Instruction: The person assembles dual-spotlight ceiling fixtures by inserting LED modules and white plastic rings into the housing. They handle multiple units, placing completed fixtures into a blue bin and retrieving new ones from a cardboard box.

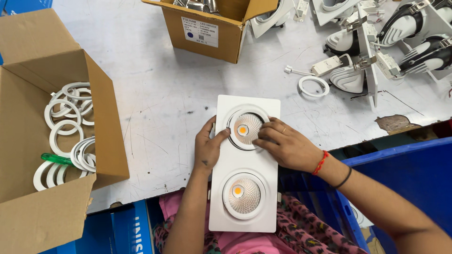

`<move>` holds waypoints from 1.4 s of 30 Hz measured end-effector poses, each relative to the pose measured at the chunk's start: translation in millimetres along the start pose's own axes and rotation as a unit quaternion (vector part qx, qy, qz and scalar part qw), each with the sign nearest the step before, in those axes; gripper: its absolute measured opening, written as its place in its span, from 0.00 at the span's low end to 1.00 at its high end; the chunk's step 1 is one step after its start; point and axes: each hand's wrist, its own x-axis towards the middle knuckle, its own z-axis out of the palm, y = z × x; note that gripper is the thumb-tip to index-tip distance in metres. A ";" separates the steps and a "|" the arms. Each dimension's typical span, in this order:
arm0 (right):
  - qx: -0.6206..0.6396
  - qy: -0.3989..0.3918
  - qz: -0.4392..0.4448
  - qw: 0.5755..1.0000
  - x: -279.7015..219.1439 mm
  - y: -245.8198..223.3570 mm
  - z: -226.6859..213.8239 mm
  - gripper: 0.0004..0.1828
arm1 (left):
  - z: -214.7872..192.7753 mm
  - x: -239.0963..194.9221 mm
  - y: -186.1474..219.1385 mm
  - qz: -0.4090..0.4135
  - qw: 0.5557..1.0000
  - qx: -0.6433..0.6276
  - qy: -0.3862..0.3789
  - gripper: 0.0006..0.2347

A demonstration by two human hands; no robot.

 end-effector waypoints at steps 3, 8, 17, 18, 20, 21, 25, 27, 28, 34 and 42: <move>0.033 0.022 0.029 0.999 -4.8 -4.2 2.3 0.20 | 9.2 -3.1 5.0 -0.004 1.000 0.017 0.003 0.20; 0.019 0.105 0.073 0.992 -11.7 -17.4 26.3 0.18 | 24.3 -9.9 1.3 0.025 0.999 0.006 0.027 0.20; 0.079 0.158 0.109 0.978 -24.4 -31.1 52.2 0.19 | 28.9 -19.7 -2.5 0.057 0.997 0.017 0.056 0.20; 0.077 0.162 0.100 0.979 -25.2 -30.7 53.4 0.19 | 28.4 -20.3 -2.1 0.060 0.997 0.014 0.055 0.20; 0.075 0.166 0.094 0.979 -25.6 -29.3 55.3 0.18 | 28.3 -20.6 -1.0 0.049 0.996 0.029 0.062 0.20; 0.075 0.167 0.098 0.978 -25.1 -28.7 56.0 0.18 | 28.8 -20.1 0.0 0.044 0.996 0.037 0.066 0.20; 0.052 0.162 0.111 0.979 -26.9 -28.2 52.7 0.18 | 30.2 -19.3 1.7 0.042 0.995 0.054 0.072 0.20; 0.037 0.150 0.112 0.982 -28.6 -27.1 46.7 0.22 | 29.5 -19.1 2.2 0.043 0.995 0.056 0.075 0.20; 0.030 0.144 0.113 0.983 -28.9 -25.9 43.4 0.24 | 28.7 -18.8 2.6 0.044 0.995 0.057 0.074 0.20; 0.051 0.115 0.106 0.986 -28.7 -20.1 32.2 0.21 | 29.4 -20.6 -0.9 0.067 0.994 0.065 0.060 0.20; -0.027 0.120 0.129 0.984 -19.2 -35.4 35.2 0.21 | 27.7 -21.7 3.5 0.049 0.996 0.043 0.066 0.20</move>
